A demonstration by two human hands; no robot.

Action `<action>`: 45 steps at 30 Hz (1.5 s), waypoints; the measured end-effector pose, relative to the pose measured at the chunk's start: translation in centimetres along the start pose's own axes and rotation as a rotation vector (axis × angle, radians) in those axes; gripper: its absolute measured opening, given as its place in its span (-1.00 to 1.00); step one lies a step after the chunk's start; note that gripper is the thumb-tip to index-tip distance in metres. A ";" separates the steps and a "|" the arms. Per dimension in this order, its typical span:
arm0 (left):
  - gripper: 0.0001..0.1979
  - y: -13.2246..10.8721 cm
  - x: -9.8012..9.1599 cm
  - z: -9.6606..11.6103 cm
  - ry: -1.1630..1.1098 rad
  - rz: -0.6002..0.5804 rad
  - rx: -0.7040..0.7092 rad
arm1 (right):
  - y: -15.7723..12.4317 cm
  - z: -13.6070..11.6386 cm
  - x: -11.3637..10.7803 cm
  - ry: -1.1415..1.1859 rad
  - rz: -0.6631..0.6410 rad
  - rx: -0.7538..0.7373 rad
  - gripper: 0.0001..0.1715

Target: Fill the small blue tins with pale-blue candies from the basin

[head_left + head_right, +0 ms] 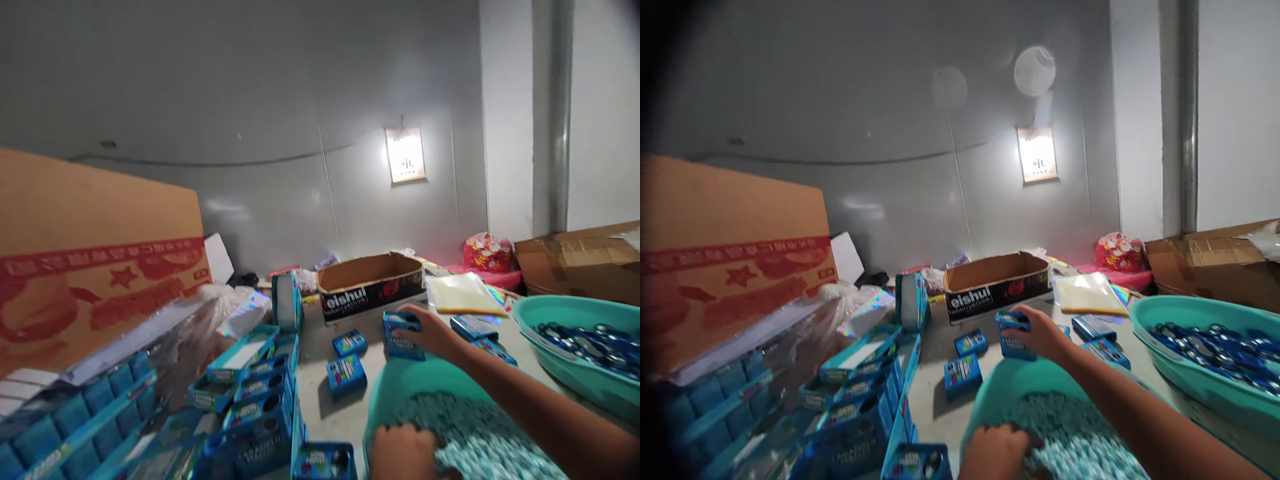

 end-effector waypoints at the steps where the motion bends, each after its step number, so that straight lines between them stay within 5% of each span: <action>1: -0.67 0.1 0.3 -0.3 0.006 0.004 -0.022 | 0.0 0.3 -0.1 -0.014 -0.004 0.020 -0.57; 7: -0.72 -0.5 -0.8 0.2 0.045 0.183 0.058 | 0.5 1.0 -0.1 -0.083 -0.035 0.029 -0.47; 11: -0.74 -0.8 -0.3 0.5 0.068 0.142 0.113 | 0.4 0.6 -0.2 -0.090 -0.029 0.021 -0.46; 17: -0.81 -2.4 1.3 2.8 0.106 -0.014 0.392 | 0.4 0.2 -0.4 -0.104 -0.012 0.026 -0.43; 33: -0.69 -2.2 1.0 2.1 -0.038 -0.040 0.318 | 0.8 0.2 -0.2 -0.137 -0.056 0.017 -0.48; 45: -0.68 -2.5 -0.2 1.8 -0.161 0.053 0.300 | 0.4 -0.2 -0.4 -0.157 0.025 -0.025 -0.49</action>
Point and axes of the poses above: each hand's wrist, its own y-axis towards the middle knuckle, its own x-axis out of the palm, z = x × y, the point moved 9 cm from there along y, towards the middle knuckle, and after that the axes turned 4 degrees about -x, right-handed, at the moved point
